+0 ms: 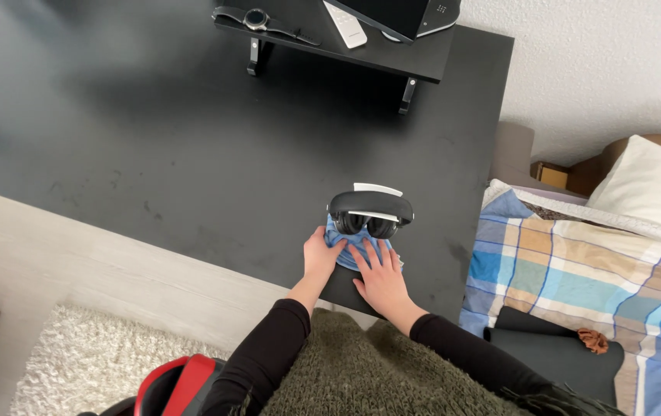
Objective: The person cleans a desk area by first wiping a black mat with a blue cloth, then cleaning a pair of headphones. They spray a cleaning solution onto the desk surface and wipe it down with the cloth. Finally, they rearrange items on the desk, including a monitor stand, a watch, a remote, and a microphone.
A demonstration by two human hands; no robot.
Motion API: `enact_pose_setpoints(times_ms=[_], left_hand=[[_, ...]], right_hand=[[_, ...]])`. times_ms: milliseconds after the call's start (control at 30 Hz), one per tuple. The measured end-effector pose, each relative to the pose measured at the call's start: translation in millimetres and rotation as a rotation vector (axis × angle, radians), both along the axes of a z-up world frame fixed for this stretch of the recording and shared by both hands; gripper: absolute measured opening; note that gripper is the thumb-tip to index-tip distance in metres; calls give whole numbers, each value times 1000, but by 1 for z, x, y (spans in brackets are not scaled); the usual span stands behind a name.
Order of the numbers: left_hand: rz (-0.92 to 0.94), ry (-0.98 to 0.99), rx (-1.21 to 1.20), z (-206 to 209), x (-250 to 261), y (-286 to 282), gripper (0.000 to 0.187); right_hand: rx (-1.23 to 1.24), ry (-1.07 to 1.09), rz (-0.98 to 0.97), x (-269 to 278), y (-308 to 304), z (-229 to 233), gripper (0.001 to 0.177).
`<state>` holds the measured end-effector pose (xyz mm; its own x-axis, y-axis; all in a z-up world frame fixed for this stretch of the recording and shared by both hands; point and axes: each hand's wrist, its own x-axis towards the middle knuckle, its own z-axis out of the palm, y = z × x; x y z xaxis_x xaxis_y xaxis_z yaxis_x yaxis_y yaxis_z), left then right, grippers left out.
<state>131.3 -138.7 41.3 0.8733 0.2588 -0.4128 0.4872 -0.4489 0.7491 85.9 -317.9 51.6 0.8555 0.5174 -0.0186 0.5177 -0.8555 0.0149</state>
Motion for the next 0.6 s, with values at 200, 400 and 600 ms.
enact_pose_setpoints(times_ms=[200,400,600], left_hand=[[-272,-156,299,-52,16,30,63],[-386,-129,-151,68,41,56,138],[-598,-464,-147,134,84,37,97]], right_hand=[[-42,-168,-31,20,10,-30,91],[68,-352,-113,40,17,-73,55],[96,-313,-71,47,16,-65,39]])
